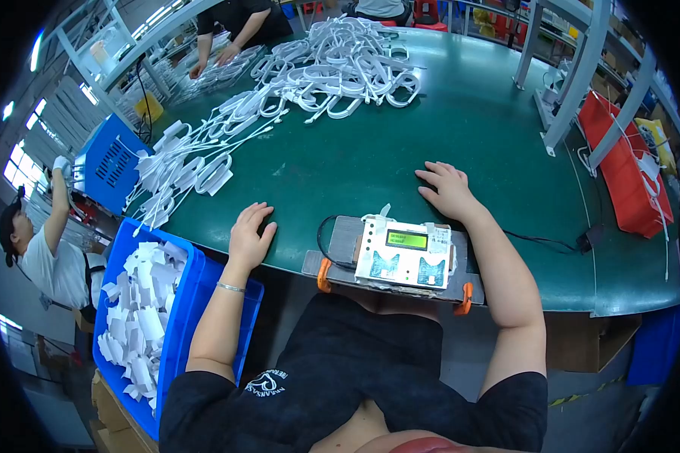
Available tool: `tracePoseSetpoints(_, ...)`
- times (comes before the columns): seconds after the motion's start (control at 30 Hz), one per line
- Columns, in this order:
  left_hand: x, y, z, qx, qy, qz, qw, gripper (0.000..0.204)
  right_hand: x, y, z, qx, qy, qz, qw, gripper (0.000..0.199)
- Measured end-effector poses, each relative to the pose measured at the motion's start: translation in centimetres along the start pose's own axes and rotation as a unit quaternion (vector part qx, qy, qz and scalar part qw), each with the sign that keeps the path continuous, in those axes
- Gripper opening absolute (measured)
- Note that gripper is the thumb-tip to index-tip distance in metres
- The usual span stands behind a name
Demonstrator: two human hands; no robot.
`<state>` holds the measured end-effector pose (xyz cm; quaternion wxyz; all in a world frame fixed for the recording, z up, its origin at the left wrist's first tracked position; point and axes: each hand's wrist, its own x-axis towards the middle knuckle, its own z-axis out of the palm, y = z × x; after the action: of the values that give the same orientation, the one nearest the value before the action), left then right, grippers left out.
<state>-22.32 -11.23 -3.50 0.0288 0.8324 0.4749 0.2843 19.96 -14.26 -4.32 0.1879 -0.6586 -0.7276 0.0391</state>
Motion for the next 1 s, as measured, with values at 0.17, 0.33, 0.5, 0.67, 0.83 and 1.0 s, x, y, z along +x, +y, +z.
tracePoseSetpoints(0.17,-0.6,-0.5,0.4,-0.018,0.015,-0.013,1.000,0.029,-0.2,0.4,0.4,0.021,0.014,-0.018,1.000,0.039)
tracePoseSetpoints(0.33,-0.5,-0.3,0.7,-0.045,0.039,-0.024,0.998,0.024,0.1,0.7,0.3,0.021,0.058,-0.032,0.998,0.034)
tracePoseSetpoints(0.5,-0.2,-0.5,0.4,-0.031,0.047,-0.020,0.998,0.023,0.4,0.4,-0.3,0.015,0.053,-0.041,0.998,0.035)
tracePoseSetpoints(0.67,-0.3,-1.0,1.0,-0.047,0.053,-0.028,0.997,0.024,0.4,0.0,-0.7,0.011,0.026,-0.035,0.999,0.036)
tracePoseSetpoints(0.83,-0.9,-1.2,0.5,-0.056,0.051,-0.038,0.996,0.022,0.5,-0.8,-0.5,0.017,0.034,-0.018,0.999,0.033)
tracePoseSetpoints(1.0,-0.7,-1.3,0.5,-0.059,0.075,-0.028,0.995,0.022,0.7,-0.7,-0.8,0.006,0.018,-0.012,1.000,0.034)
